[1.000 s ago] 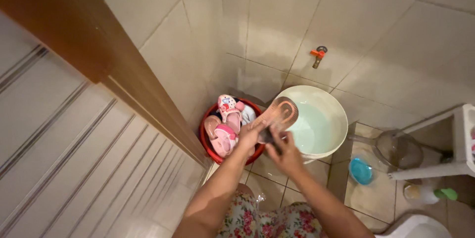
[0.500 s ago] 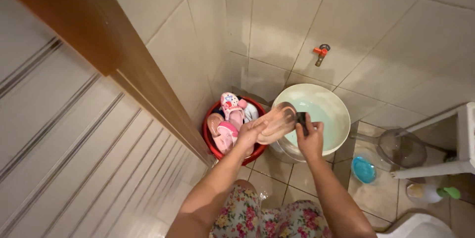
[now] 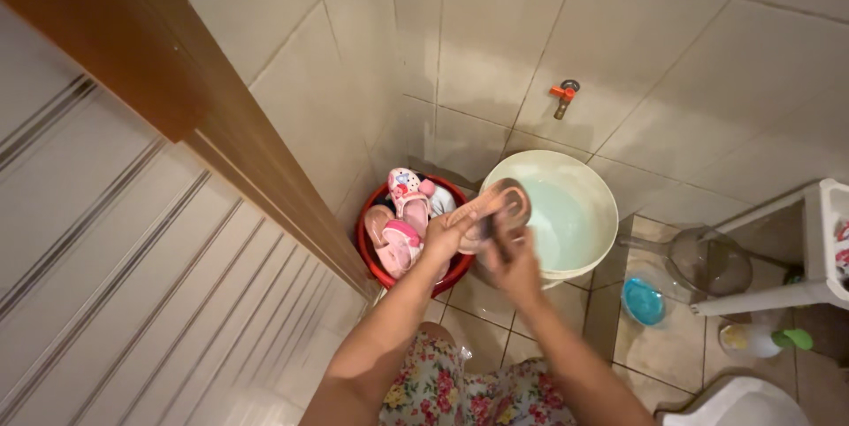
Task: The person washes pink slippers by hand in a bathroom. They scrub the slippers with a brush, rinse them with water from a bucket, and place them aside. The process is repeated for multiple slippers.
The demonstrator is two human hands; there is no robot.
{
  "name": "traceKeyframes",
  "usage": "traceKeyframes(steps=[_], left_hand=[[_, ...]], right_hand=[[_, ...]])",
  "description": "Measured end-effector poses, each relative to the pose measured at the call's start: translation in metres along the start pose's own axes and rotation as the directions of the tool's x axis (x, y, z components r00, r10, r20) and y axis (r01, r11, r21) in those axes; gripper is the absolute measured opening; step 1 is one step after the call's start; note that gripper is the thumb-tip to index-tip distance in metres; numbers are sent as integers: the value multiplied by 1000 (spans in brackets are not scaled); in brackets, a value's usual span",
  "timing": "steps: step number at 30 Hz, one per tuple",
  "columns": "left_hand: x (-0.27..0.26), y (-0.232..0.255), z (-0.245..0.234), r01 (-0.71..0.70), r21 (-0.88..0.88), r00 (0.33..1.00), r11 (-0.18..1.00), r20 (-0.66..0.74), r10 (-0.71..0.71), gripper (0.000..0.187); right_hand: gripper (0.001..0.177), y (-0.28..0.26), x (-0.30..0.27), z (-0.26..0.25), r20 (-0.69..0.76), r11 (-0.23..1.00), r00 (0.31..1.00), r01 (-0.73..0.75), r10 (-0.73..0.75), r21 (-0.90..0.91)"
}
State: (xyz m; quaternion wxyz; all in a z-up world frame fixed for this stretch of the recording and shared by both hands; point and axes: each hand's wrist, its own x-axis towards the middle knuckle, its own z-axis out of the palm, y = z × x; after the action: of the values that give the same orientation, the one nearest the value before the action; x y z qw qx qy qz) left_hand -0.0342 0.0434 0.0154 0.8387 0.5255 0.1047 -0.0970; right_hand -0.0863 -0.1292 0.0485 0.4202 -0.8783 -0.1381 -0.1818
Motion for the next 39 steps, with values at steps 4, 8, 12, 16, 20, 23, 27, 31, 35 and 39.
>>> traceKeyframes(steps=[4, 8, 12, 16, 20, 23, 27, 31, 35, 39], left_hand=[[-6, 6, -3, 4, -8, 1000, 1000, 16, -4, 24], [-7, -6, -8, -21, -20, 1000, 1000, 23, 21, 22], [8, -23, -12, 41, -1, 999, 999, -10, -41, 31], [2, -26, -27, -4, -21, 992, 1000, 124, 6, 29], [0, -32, -31, -43, 324, 997, 945, 67, 22, 28], [3, -39, -34, -111, 468, 994, 877, 63, 92, 26], [9, -45, -41, -20, 477, 973, 879, -193, 127, 29], [14, -50, -53, 105, 329, 978, 938, -205, -38, 33], [24, -82, -77, -11, 611, 960, 791, -214, 179, 42], [42, -93, -79, -42, 536, 959, 843, -214, 184, 46]], right_hand=[[57, -12, -2, -4, -4, 997, 999, 50, -50, -50], [54, 17, 26, -17, -77, 947, 965, -262, 252, -185], [57, -22, -10, 3, -39, 983, 983, 180, -181, -28], [60, 8, -8, -10, -61, 993, 997, -56, 50, -102], [52, 80, 4, -6, -51, 919, 926, -378, 374, -116], [48, 94, -9, 0, -151, 901, 890, -433, 431, 17], [50, 57, -18, 11, -130, 884, 960, -278, 247, -377], [50, 29, -24, 46, 43, 979, 992, -107, 117, -174], [50, 87, 18, 42, -51, 837, 926, -360, 374, -413], [41, 90, 24, 64, 208, 902, 967, -46, 148, -430]])
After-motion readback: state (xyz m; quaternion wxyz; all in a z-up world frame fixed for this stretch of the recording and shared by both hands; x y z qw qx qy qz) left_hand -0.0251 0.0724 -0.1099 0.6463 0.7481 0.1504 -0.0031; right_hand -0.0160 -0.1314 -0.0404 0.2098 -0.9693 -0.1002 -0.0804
